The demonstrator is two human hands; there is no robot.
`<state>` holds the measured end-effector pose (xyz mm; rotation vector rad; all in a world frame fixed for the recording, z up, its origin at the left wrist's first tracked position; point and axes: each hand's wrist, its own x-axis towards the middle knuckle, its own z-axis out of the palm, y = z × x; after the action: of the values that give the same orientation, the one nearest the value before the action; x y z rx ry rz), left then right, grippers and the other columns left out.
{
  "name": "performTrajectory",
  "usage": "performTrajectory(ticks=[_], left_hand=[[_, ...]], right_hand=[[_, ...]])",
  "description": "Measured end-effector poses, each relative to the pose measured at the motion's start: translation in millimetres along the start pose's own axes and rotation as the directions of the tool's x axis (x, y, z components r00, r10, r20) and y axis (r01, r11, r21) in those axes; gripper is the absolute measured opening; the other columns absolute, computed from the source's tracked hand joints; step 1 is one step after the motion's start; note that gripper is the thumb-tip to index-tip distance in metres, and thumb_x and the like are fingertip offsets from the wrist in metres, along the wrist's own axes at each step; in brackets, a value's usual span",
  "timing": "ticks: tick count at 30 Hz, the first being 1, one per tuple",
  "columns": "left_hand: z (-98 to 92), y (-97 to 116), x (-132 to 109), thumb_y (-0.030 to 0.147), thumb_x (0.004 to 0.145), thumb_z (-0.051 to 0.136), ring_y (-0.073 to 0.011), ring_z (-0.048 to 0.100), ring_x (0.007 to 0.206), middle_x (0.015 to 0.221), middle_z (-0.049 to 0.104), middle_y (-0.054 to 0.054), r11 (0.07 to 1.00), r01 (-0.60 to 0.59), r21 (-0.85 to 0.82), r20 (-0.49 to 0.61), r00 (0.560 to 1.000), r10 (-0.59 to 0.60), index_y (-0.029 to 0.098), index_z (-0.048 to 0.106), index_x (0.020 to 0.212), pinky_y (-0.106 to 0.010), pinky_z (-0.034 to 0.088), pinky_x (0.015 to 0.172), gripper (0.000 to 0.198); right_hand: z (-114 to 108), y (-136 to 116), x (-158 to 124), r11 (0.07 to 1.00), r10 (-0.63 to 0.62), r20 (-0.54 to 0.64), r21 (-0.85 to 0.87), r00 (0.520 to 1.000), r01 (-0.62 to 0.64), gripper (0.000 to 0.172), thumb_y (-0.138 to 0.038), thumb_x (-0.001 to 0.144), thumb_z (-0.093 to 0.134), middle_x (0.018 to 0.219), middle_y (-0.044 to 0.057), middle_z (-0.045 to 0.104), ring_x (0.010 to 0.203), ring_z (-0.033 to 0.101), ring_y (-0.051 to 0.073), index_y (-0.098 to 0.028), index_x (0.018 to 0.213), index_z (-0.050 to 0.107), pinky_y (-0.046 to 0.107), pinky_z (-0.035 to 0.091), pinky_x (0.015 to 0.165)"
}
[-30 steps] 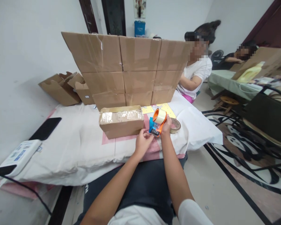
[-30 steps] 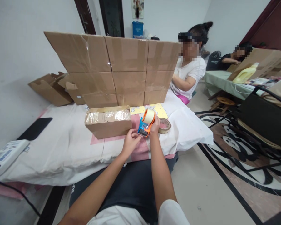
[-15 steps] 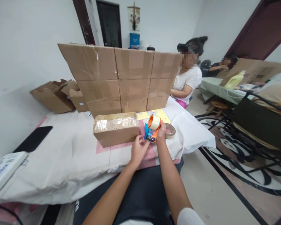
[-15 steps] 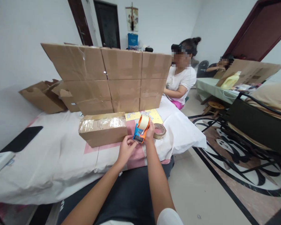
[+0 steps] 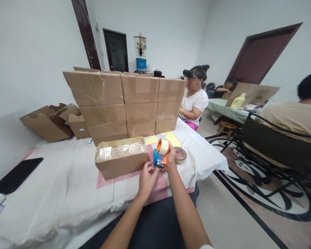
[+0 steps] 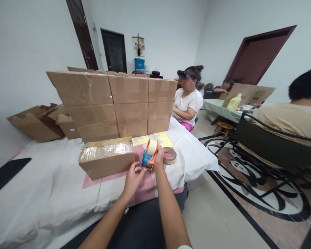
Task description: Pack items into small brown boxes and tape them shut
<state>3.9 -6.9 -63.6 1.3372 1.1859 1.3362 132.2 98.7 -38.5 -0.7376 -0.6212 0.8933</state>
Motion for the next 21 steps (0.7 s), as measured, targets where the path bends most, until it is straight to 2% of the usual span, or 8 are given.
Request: performTrajectory(ticks=[8, 21], left_hand=[[-0.3, -3.4, 0.9, 0.034, 0.082, 0.067, -0.0222, 0.071, 0.089, 0.088, 0.075, -0.004, 1.000, -0.007, -0.018, 0.011, 1.000, 0.007, 0.021, 0.054, 0.115, -0.032, 0.050, 0.084, 0.038], [-1.9, 0.0, 0.5, 0.034, 0.082, 0.067, -0.0212, 0.070, 0.087, 0.088, 0.075, -0.004, 0.999, -0.008, -0.032, 0.038, 0.999, 0.009, 0.022, 0.055, 0.117, -0.030, 0.050, 0.081, 0.039]], right_hand=[[-4.2, 2.4, 1.9, 1.000, 0.015, -0.032, -0.005, 0.999, -0.015, 0.028, -0.047, 0.081, 0.065, 0.070, -0.003, 0.067, 0.067, 0.061, 0.014, -0.019, 0.078, 0.064, 0.026, 0.050, 0.067], [-3.6, 4.5, 2.5, 0.998, 0.059, -0.017, 0.031, 0.998, -0.058, 0.029, -0.047, 0.077, 0.069, 0.067, -0.005, 0.062, 0.057, 0.054, 0.011, -0.019, 0.076, 0.061, 0.024, 0.047, 0.057]])
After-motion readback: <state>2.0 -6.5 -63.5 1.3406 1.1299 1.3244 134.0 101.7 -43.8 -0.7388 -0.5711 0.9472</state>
